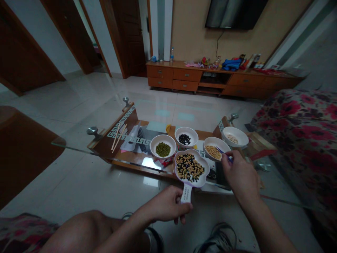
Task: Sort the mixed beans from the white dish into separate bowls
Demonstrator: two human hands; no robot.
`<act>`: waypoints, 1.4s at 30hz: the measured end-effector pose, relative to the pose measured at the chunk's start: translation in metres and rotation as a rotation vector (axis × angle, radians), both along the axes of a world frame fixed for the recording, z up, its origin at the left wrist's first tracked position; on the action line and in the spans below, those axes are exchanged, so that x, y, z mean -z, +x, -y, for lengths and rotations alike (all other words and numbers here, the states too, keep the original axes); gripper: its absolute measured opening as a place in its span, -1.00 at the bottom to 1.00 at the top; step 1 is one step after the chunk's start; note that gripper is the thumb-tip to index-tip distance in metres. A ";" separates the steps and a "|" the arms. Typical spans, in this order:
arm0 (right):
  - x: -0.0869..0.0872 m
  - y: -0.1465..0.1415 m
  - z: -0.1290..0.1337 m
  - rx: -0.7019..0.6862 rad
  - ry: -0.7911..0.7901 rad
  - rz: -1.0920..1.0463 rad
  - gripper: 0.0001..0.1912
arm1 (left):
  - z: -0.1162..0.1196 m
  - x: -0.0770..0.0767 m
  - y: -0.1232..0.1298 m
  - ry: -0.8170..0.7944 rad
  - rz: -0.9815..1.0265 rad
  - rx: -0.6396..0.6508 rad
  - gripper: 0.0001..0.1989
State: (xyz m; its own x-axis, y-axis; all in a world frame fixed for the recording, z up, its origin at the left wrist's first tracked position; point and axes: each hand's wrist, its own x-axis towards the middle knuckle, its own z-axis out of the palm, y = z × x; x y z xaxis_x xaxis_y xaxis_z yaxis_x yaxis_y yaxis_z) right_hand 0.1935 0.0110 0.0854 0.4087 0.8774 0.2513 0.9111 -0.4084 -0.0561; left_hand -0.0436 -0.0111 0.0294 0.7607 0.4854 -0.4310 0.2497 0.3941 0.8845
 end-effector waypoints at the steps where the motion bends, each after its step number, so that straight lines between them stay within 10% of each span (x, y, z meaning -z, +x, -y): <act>1: -0.001 -0.001 0.000 0.011 -0.006 -0.002 -0.69 | 0.000 -0.001 0.000 -0.011 -0.001 0.005 -0.82; 42: 0.021 -0.035 0.005 -0.404 -0.089 -0.321 -0.78 | 0.001 0.002 0.008 -0.282 0.019 -0.027 -0.79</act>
State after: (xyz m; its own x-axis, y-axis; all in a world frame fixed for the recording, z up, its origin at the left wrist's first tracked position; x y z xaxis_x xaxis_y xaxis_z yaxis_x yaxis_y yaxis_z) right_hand 0.1590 0.0059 0.0646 0.0772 0.9933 0.0865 0.9395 -0.0435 -0.3396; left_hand -0.0353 -0.0121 0.0278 0.7583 0.3683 -0.5378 0.2205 0.6315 0.7433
